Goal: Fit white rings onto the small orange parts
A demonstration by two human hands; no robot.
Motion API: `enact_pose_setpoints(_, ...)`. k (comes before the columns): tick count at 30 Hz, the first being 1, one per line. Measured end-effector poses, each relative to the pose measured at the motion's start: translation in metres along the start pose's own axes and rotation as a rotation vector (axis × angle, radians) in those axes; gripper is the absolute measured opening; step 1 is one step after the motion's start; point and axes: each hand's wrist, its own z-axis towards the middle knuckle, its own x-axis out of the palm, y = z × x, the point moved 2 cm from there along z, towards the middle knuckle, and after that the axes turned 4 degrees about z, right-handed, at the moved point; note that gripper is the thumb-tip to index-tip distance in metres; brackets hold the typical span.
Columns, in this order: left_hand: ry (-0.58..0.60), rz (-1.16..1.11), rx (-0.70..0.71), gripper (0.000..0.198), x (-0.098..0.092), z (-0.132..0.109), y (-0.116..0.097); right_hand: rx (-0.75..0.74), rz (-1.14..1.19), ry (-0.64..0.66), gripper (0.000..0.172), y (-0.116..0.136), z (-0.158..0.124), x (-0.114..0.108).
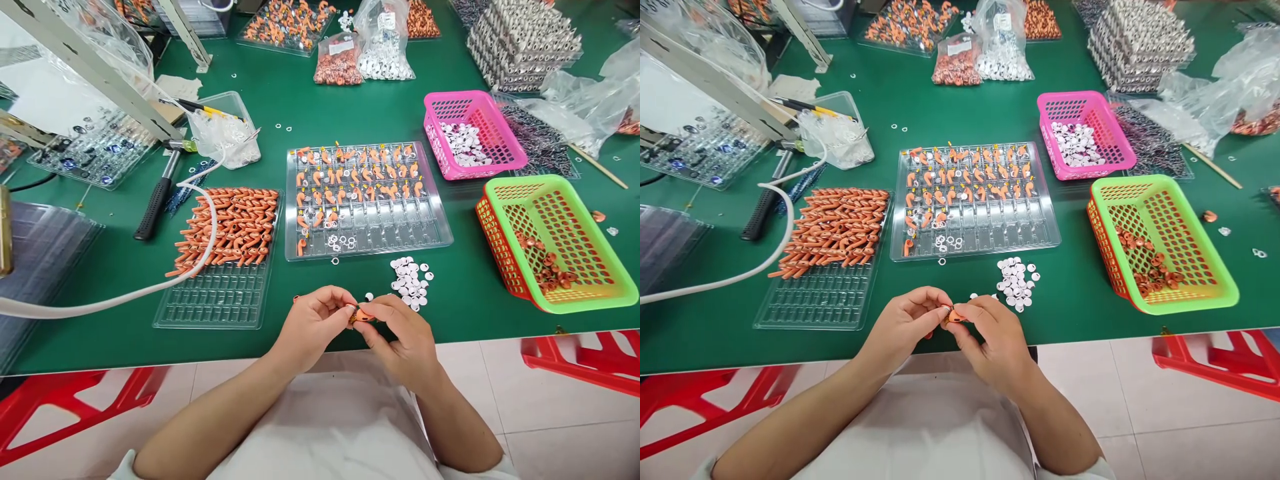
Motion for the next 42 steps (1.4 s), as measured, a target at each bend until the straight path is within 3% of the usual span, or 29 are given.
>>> enact_pose_setpoints(9,0.015,0.008,0.046,0.005,0.0,-0.003,-0.001,0.051,0.082,-0.008,0.02,0.001,0.0,0.002)
enact_pose_setpoints(18,-0.009,0.017,-0.051,0.007,0.0,-0.004,0.001,0.117,0.156,0.018,0.007,0.003,0.0,0.002)
enact_pose_setpoints(27,0.086,-0.024,-0.187,0.013,-0.001,-0.001,-0.002,0.442,0.38,0.048,0.018,-0.013,-0.006,-0.007)
enact_pose_setpoints(42,0.079,0.057,-0.094,0.013,0.001,0.0,0.007,0.304,0.32,0.028,0.019,-0.013,-0.01,-0.006)
